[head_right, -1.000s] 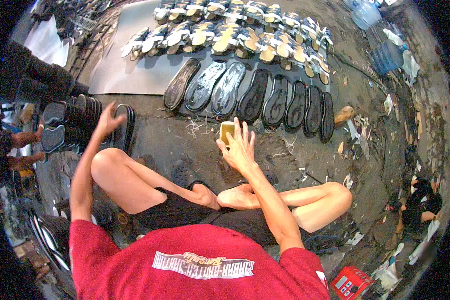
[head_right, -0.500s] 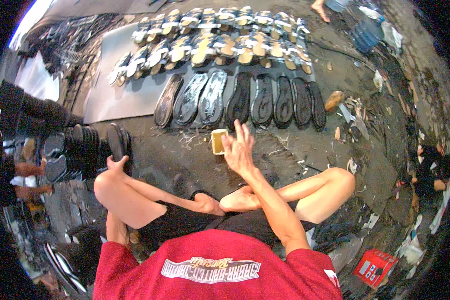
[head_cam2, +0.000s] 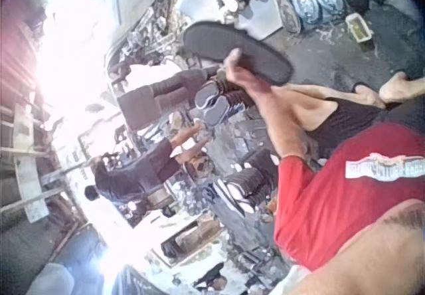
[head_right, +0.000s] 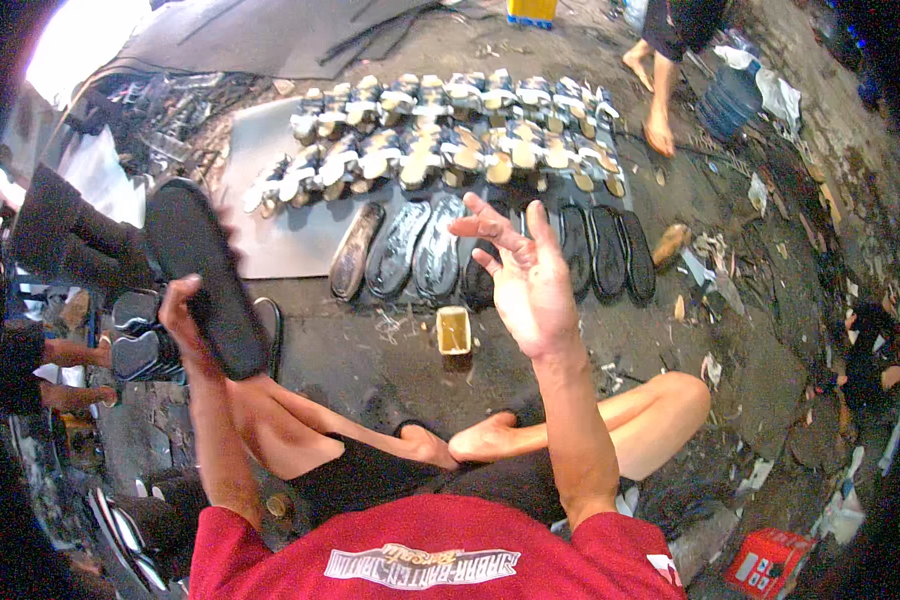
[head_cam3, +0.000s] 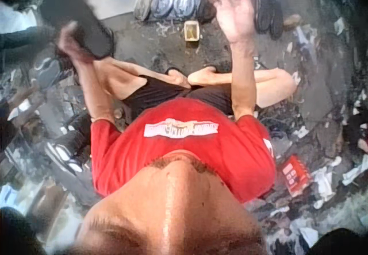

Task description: The person sits on the ground and repeatedly applies a yellowish liquid from a small container onto the soles of black sandals using a sponge. They handle multiple sandals one at a time, rubbing the liquid into the sole surface and placing each treated sandal on the ground.

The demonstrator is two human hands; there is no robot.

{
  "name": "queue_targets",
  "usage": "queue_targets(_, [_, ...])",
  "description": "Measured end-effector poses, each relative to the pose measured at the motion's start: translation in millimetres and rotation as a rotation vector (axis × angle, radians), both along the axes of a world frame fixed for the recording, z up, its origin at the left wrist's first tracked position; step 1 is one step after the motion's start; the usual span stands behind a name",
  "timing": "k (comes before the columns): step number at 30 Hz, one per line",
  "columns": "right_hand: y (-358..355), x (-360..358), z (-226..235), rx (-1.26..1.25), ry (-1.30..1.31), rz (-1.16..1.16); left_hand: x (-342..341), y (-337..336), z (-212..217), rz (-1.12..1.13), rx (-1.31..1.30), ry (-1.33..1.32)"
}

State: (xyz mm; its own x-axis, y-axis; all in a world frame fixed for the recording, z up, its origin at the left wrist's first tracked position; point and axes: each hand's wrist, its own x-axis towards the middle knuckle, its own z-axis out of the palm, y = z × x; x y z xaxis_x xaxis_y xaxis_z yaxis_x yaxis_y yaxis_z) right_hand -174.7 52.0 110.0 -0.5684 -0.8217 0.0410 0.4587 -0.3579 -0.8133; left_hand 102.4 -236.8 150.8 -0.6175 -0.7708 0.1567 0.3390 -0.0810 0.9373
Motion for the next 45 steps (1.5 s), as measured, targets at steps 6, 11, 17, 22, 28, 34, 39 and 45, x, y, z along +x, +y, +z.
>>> queue_targets(6, [-19, 42, 67, -0.173, 0.124, 0.026, -67, 129, -33, -0.409, 0.661, 0.362])
queue_targets(11, [-15, 84, 45, 0.284, 1.092, -0.186, -69, 190, -32, -0.277, 0.869, 0.441])
queue_targets(17, [-8, 137, 15, 0.367, 1.017, -0.238, -86, 202, -101, -0.330, 0.149, 0.498])
queue_targets(22, [3, 136, 31, 0.407, 1.106, -0.244, -80, 205, -104, -0.384, 0.173, 0.498])
queue_targets(28, [-1, 131, 27, 0.444, 1.280, -0.290, -66, 209, -96, -0.368, 0.197, 0.356])
queue_targets(34, [0, 123, 28, 0.507, 1.397, -0.278, -43, 212, -82, -0.350, 0.267, 0.154])
queue_targets(39, [2, 113, 27, 0.553, 1.466, -0.276, -43, 221, -40, -0.161, 0.401, 0.099])
queue_targets(45, [5, 100, 31, 0.599, 1.554, -0.253, -31, 209, -36, -0.257, 0.508, 0.110])
